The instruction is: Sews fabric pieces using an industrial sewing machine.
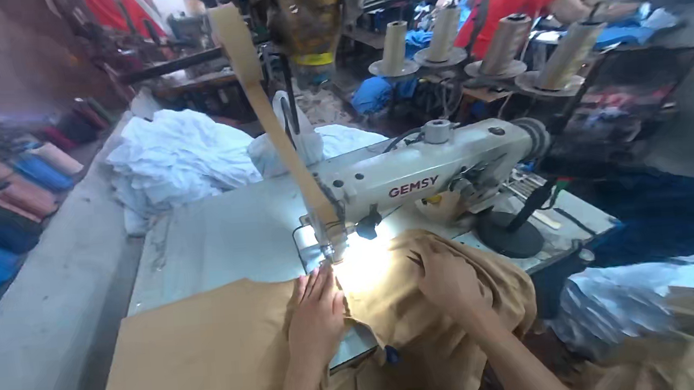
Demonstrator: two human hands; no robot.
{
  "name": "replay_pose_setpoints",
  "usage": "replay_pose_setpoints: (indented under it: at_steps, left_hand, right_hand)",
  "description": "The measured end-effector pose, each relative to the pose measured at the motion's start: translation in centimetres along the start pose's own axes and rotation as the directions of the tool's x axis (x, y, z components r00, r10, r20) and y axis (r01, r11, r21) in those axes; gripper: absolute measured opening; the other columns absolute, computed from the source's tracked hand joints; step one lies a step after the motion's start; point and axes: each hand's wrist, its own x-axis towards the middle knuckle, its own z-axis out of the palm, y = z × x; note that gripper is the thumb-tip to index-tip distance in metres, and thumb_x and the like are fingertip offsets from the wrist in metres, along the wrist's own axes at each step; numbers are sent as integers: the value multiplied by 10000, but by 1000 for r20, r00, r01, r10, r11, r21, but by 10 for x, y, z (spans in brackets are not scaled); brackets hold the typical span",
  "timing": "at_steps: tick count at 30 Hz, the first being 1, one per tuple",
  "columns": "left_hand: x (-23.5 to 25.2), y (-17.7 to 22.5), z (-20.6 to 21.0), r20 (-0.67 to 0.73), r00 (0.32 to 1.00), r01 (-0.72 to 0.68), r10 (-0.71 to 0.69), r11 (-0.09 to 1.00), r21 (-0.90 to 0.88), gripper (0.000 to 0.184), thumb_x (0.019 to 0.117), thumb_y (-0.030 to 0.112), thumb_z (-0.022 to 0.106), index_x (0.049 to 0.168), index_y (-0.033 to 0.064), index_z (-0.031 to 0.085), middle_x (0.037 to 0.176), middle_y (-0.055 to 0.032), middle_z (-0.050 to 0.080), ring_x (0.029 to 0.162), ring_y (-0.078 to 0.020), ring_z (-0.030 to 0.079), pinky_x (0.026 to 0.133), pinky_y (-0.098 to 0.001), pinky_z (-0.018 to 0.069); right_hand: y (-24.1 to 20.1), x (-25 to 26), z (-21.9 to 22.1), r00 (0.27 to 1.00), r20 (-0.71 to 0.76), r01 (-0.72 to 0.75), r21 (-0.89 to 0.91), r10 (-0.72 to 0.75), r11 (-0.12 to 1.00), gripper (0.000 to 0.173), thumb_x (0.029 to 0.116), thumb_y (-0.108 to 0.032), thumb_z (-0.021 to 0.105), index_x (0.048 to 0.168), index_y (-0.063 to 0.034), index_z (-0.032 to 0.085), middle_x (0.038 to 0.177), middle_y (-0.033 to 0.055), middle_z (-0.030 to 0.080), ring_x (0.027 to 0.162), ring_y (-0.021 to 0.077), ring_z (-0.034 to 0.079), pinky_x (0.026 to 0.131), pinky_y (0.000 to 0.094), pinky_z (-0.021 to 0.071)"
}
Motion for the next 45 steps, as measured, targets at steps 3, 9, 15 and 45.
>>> replay_pose_setpoints:
  at_steps: [3, 9, 15, 45]
  left_hand:
    - [2, 2, -1, 26, 1000, 11, -11, 1000, -9, 501, 1086, 355, 352, 1486, 134, 555, 1592, 8, 466, 1503, -159, 378, 1278, -435, 217]
    - [5, -3, -8, 33, 999, 20, -14, 984, -179, 536, 940, 90, 531, 1475, 117, 560, 1646, -7, 376, 1508, -174, 363, 1272, -430, 231]
    - [21, -10, 3, -31, 998, -56, 53, 994, -98, 477, 974, 116, 489, 1438, 112, 599, 1544, -57, 523, 1466, -214, 443, 1257, -470, 256]
    - [27, 25, -12, -59, 891, 259, -450, 612, -748, 301, 1047, 107, 482, 1295, -32, 581, 1096, -123, 691, 918, -153, 695, 835, -346, 597]
  right_hand:
    - [-51, -22, 2, 980, 14, 195, 125, -198, 973, 380, 997, -221, 567, 1362, -145, 644, 1252, 152, 670, 962, 348, 716, 806, 569, 583]
    - [-100, -24, 52, 937, 60, 331, 161, -344, 930, 463, 937, -265, 586, 1397, -257, 628, 1084, 109, 712, 890, 318, 719, 687, 538, 575]
    - [-102, -13, 67, 923, -100, 369, -34, -371, 929, 435, 957, -270, 532, 1364, -167, 645, 931, 93, 733, 759, 302, 726, 599, 497, 573]
    - [-85, 8, 35, 937, 180, 245, 276, -301, 929, 403, 1001, -398, 471, 1274, -213, 702, 1057, 124, 752, 1036, 347, 709, 831, 613, 531]
